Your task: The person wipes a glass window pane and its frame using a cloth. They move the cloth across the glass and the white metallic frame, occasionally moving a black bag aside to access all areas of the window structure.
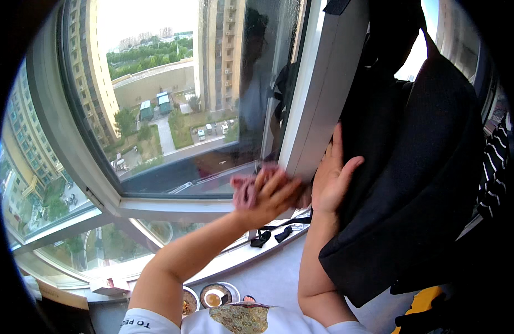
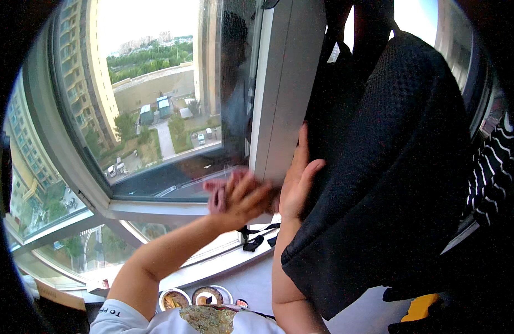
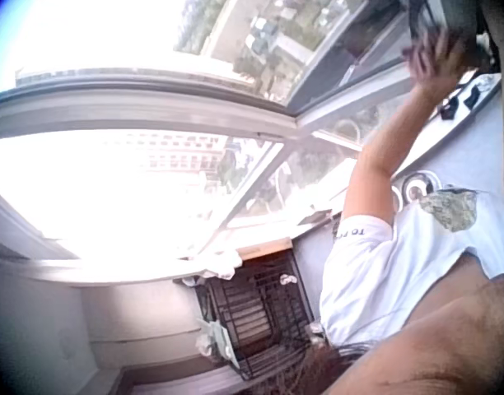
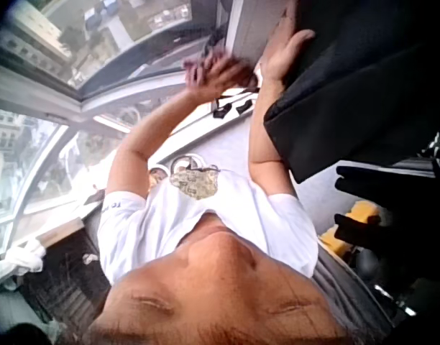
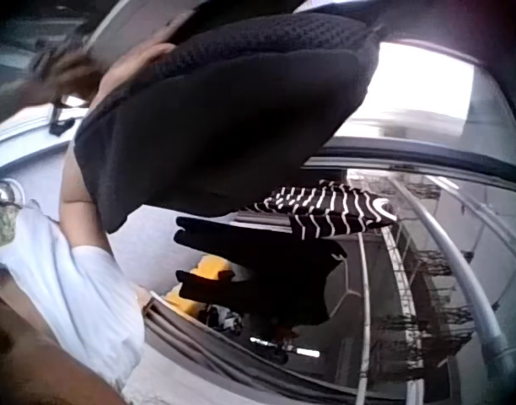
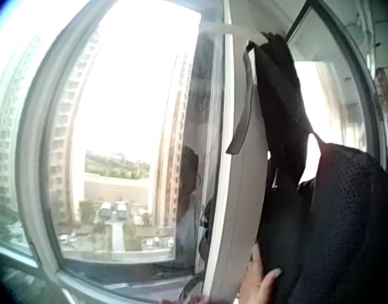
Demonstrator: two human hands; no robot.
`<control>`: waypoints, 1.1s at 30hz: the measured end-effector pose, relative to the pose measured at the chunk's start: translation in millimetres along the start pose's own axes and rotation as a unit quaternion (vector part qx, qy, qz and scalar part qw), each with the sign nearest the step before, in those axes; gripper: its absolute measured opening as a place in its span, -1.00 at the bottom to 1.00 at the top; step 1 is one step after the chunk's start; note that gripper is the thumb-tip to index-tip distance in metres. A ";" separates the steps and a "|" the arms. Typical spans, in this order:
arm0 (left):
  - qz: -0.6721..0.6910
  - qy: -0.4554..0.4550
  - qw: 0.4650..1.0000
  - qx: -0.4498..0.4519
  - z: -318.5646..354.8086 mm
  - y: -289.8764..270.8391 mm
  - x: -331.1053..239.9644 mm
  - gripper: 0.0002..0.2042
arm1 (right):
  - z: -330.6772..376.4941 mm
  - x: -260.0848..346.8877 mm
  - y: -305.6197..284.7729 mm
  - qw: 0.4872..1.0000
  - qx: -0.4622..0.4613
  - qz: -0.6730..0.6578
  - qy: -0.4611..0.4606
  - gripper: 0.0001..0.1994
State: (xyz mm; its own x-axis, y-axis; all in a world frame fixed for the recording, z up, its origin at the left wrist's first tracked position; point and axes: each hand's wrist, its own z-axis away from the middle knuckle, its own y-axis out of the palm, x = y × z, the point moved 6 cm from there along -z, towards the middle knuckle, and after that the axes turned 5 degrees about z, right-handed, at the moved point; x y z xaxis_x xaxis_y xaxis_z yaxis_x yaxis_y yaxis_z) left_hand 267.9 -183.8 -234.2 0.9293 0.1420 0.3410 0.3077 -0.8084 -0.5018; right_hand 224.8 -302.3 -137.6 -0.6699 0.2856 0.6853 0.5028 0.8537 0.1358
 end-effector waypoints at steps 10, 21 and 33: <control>-0.015 -0.022 0.978 -0.209 -44.8 -31.9 22.5 -0.68 | 1.6 -5.2 -14.4 0.998 -0.045 -0.037 0.034 -0.10; 0.034 -0.023 0.999 0.030 47.5 -11.4 -10.8 -0.73 | -1.2 -4.5 -0.2 0.996 -0.088 -0.001 -0.004 -0.14; -0.184 -0.314 0.930 0.058 240.0 -211.1 145.6 -0.79 | 4.2 5.2 22.9 0.970 -0.117 0.210 -0.036 -0.18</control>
State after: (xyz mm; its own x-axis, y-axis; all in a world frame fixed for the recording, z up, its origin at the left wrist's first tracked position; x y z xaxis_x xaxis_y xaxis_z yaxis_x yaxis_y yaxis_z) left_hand 387.4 144.6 -269.4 0.6811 0.7322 -0.0063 0.6150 -0.5767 -0.5378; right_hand 230.5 -279.5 -133.9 -0.4102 0.6239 0.6652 0.8448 0.5347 0.0194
